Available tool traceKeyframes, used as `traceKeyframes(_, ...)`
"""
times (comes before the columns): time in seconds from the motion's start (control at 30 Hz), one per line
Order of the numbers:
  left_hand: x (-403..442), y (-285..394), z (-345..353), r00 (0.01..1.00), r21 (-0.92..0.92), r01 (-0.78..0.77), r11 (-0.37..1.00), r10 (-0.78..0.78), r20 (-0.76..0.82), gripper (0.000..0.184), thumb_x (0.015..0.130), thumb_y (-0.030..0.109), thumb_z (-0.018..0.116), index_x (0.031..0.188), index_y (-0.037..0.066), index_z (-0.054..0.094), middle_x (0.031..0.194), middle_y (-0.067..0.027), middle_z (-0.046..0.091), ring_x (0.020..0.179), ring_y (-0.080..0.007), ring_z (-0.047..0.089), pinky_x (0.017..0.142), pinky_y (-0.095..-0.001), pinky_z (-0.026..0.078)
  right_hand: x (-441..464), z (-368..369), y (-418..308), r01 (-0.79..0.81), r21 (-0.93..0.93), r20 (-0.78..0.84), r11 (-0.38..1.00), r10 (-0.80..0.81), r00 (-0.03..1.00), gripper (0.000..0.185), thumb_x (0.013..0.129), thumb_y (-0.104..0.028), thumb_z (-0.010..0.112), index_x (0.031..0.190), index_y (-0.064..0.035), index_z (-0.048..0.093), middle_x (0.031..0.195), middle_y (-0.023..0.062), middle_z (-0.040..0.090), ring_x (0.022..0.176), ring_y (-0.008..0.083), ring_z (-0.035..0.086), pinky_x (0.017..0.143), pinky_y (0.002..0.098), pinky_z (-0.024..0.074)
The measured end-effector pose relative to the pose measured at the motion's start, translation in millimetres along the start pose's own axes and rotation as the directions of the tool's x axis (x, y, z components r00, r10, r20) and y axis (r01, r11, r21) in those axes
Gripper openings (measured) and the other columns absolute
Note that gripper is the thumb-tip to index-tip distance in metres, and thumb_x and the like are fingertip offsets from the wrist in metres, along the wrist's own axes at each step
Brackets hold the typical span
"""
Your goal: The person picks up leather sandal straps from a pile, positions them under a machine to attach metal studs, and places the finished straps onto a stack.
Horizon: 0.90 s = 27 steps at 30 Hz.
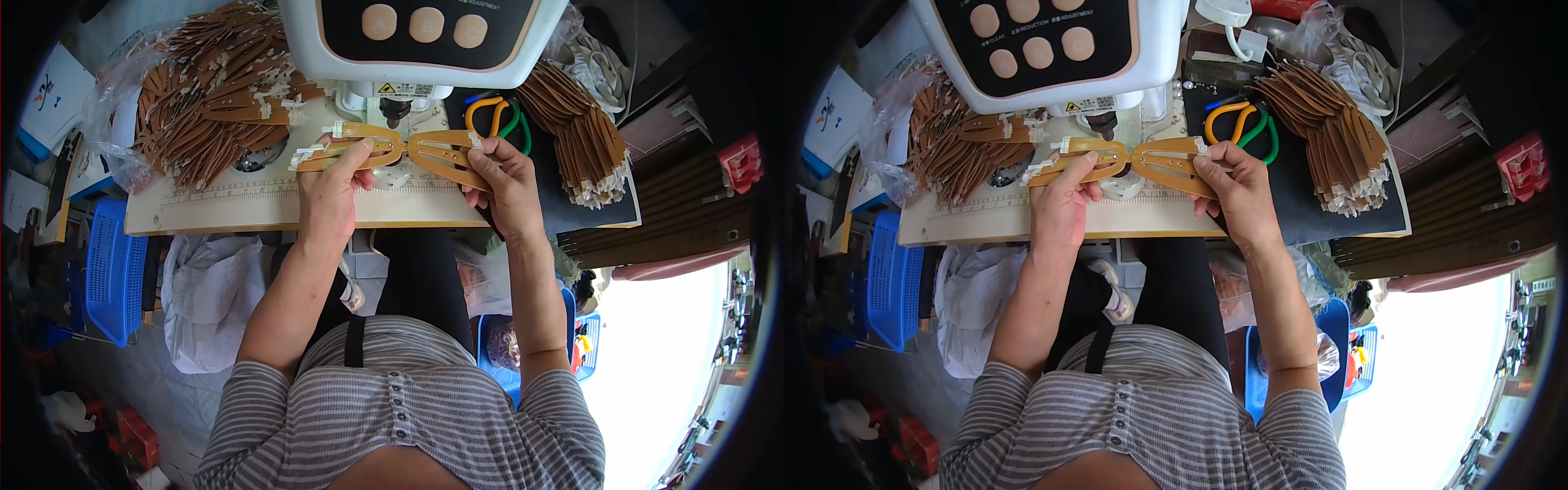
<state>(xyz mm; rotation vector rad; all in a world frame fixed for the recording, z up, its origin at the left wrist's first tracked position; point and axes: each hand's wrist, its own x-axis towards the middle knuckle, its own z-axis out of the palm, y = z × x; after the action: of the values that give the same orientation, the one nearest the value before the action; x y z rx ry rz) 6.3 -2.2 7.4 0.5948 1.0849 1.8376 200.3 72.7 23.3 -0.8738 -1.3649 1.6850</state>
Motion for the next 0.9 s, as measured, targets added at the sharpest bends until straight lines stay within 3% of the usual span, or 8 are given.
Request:
traceKeyframes(0.23,3,-1,0,1.000,0.022,-0.008,1.000,0.009,-0.015,0.016,0.077,0.002,0.063,0.092,0.001,0.056,0.080,-0.0097,0.063,0.054,-0.0113,0.052,0.048,-0.0229,0.040,3,-1,-2,-0.024,-0.040,0.012,0.999,0.025,1.000,0.011,0.088,-0.011,0.055,0.082,-0.0027,0.054,0.059,0.0055,0.058,0.043,0.0078,0.052,0.036,0.0170,0.0343)
traceKeyframes(0.53,1,-1,-1,1.000,0.018,-0.013,1.000,0.013,-0.003,0.015,0.078,0.003,0.062,0.092,0.001,0.055,0.081,-0.0094,0.063,0.060,-0.0119,0.055,0.051,-0.0237,0.041,2,1,0,-0.006,-0.021,-0.002,1.000,0.006,1.000,0.011,0.088,-0.012,0.055,0.083,-0.0018,0.054,0.060,0.0053,0.057,0.042,0.0074,0.052,0.036,0.0165,0.0345)
traceKeyframes(0.63,-1,2,0,0.999,-0.136,-0.009,0.991,0.004,-0.038,0.012,0.079,0.008,0.063,0.085,0.001,0.056,0.075,-0.0092,0.062,0.052,-0.0109,0.052,0.051,-0.0235,0.042,-1,0,-2,0.016,-0.002,-0.036,1.000,-0.016,0.999,0.011,0.088,-0.012,0.056,0.084,-0.0016,0.055,0.060,0.0048,0.058,0.043,0.0070,0.052,0.037,0.0162,0.0353)
traceKeyframes(0.73,-1,4,0,1.000,-0.078,0.011,0.997,-0.012,-0.012,0.012,0.078,0.008,0.062,0.085,0.000,0.057,0.075,-0.0091,0.062,0.052,-0.0117,0.052,0.053,-0.0234,0.043,-1,-9,-1,0.037,-0.006,-0.033,0.999,-0.037,0.999,0.011,0.088,-0.013,0.056,0.086,-0.0020,0.056,0.060,0.0045,0.058,0.043,0.0068,0.052,0.037,0.0159,0.0357)
traceKeyframes(0.83,2,3,-4,0.999,-0.009,0.022,1.000,-0.022,0.031,0.013,0.078,0.005,0.062,0.088,0.001,0.057,0.079,-0.0093,0.062,0.063,-0.0115,0.055,0.053,-0.0228,0.041,-3,-14,-3,0.035,-0.024,-0.034,0.999,-0.036,0.999,0.011,0.088,-0.014,0.056,0.086,-0.0025,0.057,0.060,0.0045,0.059,0.043,0.0066,0.052,0.037,0.0155,0.0356)
traceKeyframes(0.9,3,4,0,1.000,0.040,0.007,0.999,-0.007,0.012,0.012,0.077,0.008,0.064,0.085,0.000,0.059,0.073,-0.0084,0.062,0.055,-0.0100,0.051,0.052,-0.0227,0.041,-5,-16,-2,0.030,-0.027,-0.047,0.999,-0.032,0.998,0.012,0.088,-0.014,0.056,0.086,-0.0027,0.057,0.060,0.0046,0.059,0.043,0.0066,0.052,0.037,0.0154,0.0354)
